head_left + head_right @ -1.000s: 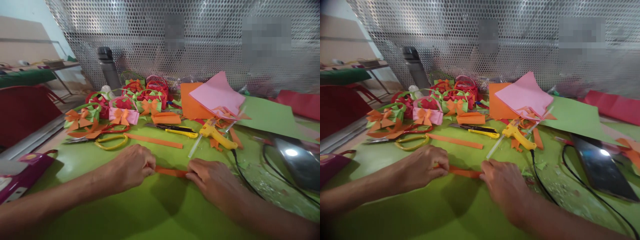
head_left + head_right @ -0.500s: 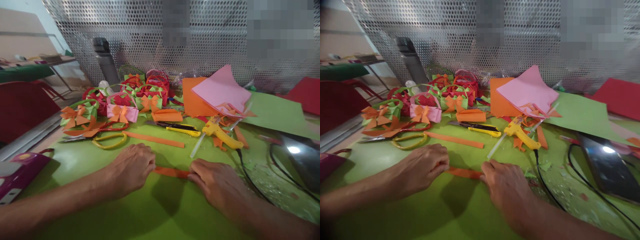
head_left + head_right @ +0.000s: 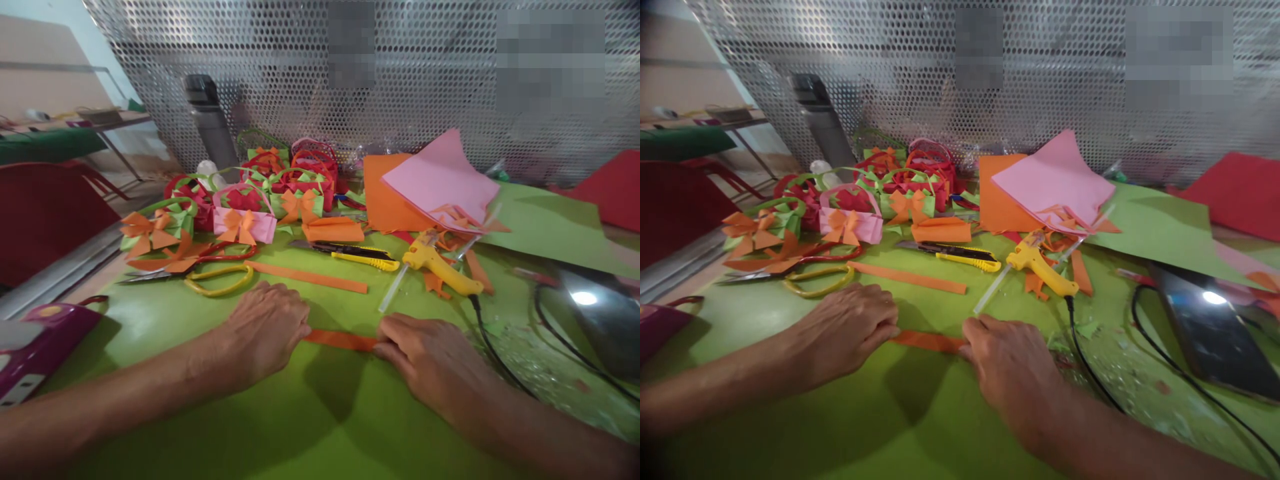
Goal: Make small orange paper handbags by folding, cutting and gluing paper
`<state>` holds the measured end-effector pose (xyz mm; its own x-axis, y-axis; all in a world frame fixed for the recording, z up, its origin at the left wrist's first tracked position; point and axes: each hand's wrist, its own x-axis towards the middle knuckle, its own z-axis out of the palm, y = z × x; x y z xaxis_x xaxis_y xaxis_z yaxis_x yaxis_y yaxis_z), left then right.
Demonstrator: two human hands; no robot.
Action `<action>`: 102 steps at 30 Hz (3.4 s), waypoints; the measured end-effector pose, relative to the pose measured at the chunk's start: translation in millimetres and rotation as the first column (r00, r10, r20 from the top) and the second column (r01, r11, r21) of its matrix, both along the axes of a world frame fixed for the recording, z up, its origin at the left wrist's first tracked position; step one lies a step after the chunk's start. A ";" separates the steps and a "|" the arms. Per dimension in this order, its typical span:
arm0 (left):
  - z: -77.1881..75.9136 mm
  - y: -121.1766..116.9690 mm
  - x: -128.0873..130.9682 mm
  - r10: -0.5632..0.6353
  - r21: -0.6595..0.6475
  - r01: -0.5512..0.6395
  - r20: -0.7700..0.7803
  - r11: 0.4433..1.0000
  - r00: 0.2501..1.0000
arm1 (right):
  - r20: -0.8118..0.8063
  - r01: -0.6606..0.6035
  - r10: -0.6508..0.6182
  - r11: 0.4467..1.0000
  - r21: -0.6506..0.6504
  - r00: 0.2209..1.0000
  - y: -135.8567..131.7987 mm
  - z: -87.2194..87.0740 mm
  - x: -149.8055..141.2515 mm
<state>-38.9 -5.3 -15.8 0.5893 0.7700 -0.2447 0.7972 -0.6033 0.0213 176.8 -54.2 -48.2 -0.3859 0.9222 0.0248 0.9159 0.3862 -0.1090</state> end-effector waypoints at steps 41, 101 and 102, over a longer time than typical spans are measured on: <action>-28.6 -20.3 -38.7 -0.172 0.373 0.147 0.033 0.916 0.985 | -0.017 0.045 -0.047 0.992 -0.118 0.999 2.4 4.1 -1.0; 22.2 4.3 4.9 0.021 -0.262 0.085 0.378 0.961 0.926 | -0.368 -0.098 -0.176 0.782 -0.616 0.913 17.6 30.6 17.5; 20.4 0.0 7.4 -0.024 -0.193 0.101 0.365 0.976 0.931 | -0.367 -0.094 -0.188 0.773 -0.627 0.911 17.8 29.3 16.7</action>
<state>-31.5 -5.3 4.5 0.7122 0.6843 -0.1567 0.6736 -0.6033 0.4270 193.5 -36.4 -18.9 -0.4280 0.8005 -0.4196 0.7544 0.0608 -0.6535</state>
